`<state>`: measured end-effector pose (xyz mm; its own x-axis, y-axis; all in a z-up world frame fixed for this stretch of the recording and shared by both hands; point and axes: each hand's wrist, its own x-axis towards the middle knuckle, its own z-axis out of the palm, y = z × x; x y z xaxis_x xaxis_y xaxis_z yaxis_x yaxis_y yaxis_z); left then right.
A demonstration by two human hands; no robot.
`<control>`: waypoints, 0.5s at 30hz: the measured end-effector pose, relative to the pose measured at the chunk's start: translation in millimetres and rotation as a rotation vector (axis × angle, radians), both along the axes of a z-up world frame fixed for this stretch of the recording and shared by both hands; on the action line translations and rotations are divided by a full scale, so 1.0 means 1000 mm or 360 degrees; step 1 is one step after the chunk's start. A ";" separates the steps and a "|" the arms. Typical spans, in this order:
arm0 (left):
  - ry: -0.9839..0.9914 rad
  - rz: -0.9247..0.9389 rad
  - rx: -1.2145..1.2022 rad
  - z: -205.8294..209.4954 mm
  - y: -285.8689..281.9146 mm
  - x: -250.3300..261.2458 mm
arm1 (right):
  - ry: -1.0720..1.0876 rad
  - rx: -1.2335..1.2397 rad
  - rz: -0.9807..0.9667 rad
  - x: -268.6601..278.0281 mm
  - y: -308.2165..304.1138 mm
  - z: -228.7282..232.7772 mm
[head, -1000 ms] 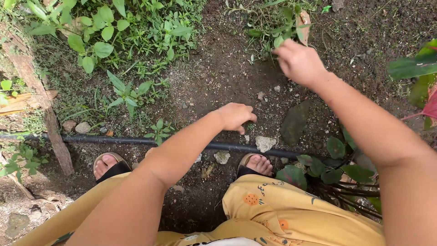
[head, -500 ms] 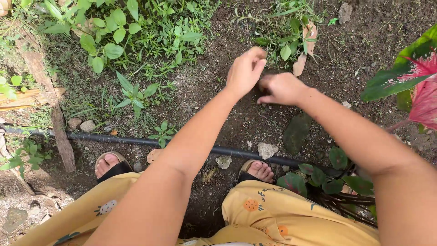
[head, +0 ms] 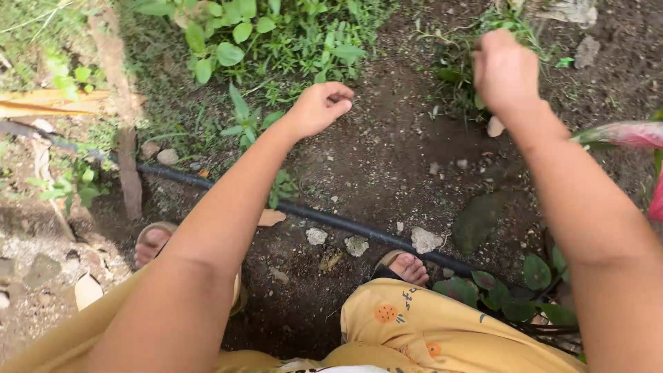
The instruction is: The person pulls weeds and clears a garden area by hand.
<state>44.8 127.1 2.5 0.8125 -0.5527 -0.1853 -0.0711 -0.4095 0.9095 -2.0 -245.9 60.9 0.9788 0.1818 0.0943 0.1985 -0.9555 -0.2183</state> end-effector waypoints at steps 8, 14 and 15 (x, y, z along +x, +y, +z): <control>-0.0017 -0.0358 0.1220 0.065 0.084 -0.055 | 0.0238 -0.0133 0.0855 0.013 0.156 0.008; -0.0074 -0.0408 0.1618 -0.031 0.119 -0.090 | 0.0799 0.0165 0.1456 -0.030 0.274 -0.018; -0.0049 -0.0417 0.1598 -0.037 0.120 -0.091 | 0.0832 0.0161 0.1456 -0.032 0.274 -0.022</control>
<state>-45.9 246.9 -34.5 0.7015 -0.3153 -0.6391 -0.2846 -0.9461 0.1543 -33.8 28.0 38.6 0.3965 0.8852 -0.2433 0.6917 -0.4623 -0.5549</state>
